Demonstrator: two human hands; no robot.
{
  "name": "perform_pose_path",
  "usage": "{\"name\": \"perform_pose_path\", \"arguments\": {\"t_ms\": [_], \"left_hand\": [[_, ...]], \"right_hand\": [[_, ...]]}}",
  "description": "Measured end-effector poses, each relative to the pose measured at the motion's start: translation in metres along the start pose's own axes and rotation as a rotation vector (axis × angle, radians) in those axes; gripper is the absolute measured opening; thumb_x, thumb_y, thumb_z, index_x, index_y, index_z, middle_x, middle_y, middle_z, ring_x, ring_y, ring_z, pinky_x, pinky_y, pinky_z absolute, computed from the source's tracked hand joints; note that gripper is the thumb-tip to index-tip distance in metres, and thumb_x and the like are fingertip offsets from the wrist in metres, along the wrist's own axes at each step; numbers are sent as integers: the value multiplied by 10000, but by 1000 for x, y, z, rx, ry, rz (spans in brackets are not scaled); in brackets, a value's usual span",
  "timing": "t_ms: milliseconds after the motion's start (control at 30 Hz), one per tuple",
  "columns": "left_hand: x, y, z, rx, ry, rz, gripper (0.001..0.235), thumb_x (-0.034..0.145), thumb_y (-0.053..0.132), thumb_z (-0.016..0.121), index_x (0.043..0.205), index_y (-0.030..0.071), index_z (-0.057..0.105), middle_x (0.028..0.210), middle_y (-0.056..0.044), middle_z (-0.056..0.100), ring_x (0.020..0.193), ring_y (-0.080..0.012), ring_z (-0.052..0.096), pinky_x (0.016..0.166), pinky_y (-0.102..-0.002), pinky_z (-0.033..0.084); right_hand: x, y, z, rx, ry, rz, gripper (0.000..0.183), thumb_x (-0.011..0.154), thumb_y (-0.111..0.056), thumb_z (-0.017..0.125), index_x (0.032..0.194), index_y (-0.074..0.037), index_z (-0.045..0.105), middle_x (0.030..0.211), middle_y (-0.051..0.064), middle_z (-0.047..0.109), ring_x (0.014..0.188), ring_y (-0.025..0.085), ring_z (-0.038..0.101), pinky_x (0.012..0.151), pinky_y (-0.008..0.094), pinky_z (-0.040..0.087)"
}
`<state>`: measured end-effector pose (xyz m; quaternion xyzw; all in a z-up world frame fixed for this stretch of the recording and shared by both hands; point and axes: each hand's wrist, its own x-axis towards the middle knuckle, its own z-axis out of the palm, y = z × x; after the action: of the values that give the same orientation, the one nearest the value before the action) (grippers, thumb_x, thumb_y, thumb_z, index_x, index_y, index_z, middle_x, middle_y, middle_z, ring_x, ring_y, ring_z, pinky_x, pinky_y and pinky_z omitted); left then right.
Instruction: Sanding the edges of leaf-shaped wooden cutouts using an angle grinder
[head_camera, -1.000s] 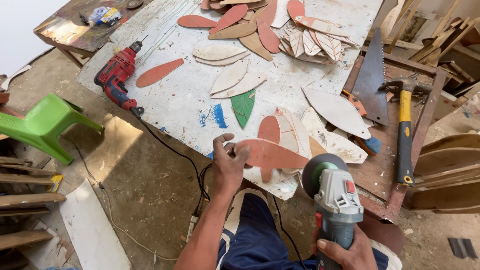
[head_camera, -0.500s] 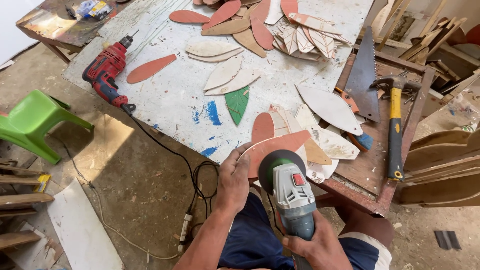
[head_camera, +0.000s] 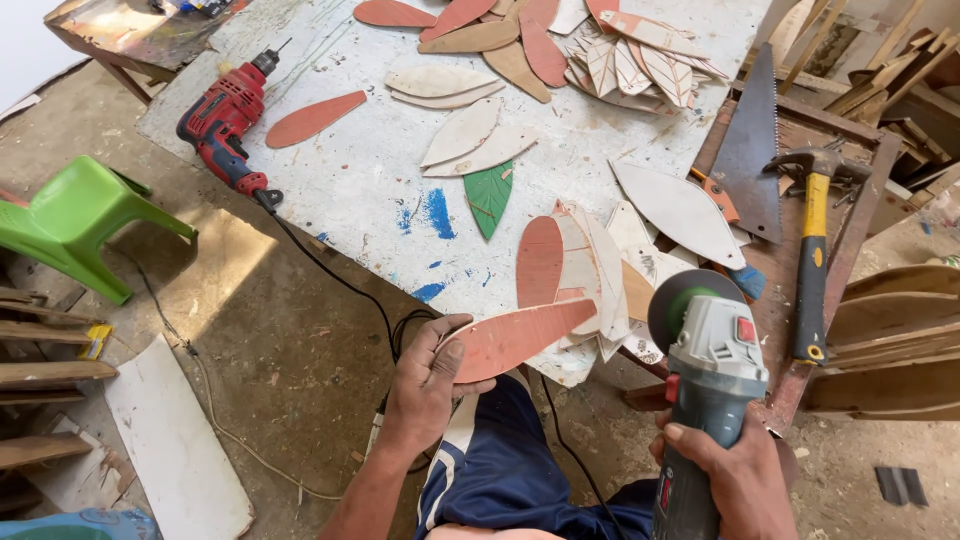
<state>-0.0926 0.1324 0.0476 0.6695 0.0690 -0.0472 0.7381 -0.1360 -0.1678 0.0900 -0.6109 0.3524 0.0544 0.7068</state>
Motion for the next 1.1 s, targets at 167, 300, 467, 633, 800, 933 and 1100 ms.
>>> {"name": "perform_pose_path", "arguments": {"t_ms": [167,300,467,633,800,933,1100], "left_hand": [[0,8,24,259,-85,114,439,1010,351,502,1345,103,641,1224,-82,722,1089,-195,714,845,-367,652],[1,21,47,385,-202,159,478,1031,410,436,1322,108,665,1270,-59,765,1179,-158,688,961,-322,537],[-8,31,50,386,-226,35,540,1003,454,436,1379,124,643,1226,-32,733,1123,-184,667,958,-344,546],[-12,13,30,389,-179,40,478,1010,417,450,1308,133,694,1060,-10,773,954,-136,702,825,-287,565],[-11,-21,7,-104,-190,-62,396,996,271,547,1249,-19,644,1171,-179,661,1062,-340,730,835,-500,734],[-13,-12,13,-10,-120,-60,451,982,303,538,1284,-9,656,1153,-174,707,1024,-313,747,830,-454,737],[-12,11,32,150,-258,-106,541,950,284,563,1462,108,552,1283,-116,750,1139,-250,766,981,-402,663]], "right_hand": [[-7,31,4,47,-190,-18,622,620,112,729,1241,111,687,937,280,754,652,382,647,564,465,508],[-32,16,25,-163,-280,89,513,574,36,829,1076,67,731,762,227,691,584,306,600,488,410,474],[-28,15,26,-229,-275,133,574,627,17,830,1194,23,737,935,172,719,795,273,607,739,354,464],[-13,21,8,-182,-199,45,603,599,80,778,1200,27,767,919,186,789,679,264,621,600,366,488],[0,15,-10,-79,-43,24,538,700,79,733,1238,78,712,906,295,726,648,390,675,619,434,528],[-4,16,-11,94,2,31,458,768,106,683,1222,128,630,910,327,663,646,409,602,622,496,527],[-9,43,-9,-72,-113,-21,616,544,85,823,1157,89,769,972,217,833,787,280,680,760,363,523]]}}
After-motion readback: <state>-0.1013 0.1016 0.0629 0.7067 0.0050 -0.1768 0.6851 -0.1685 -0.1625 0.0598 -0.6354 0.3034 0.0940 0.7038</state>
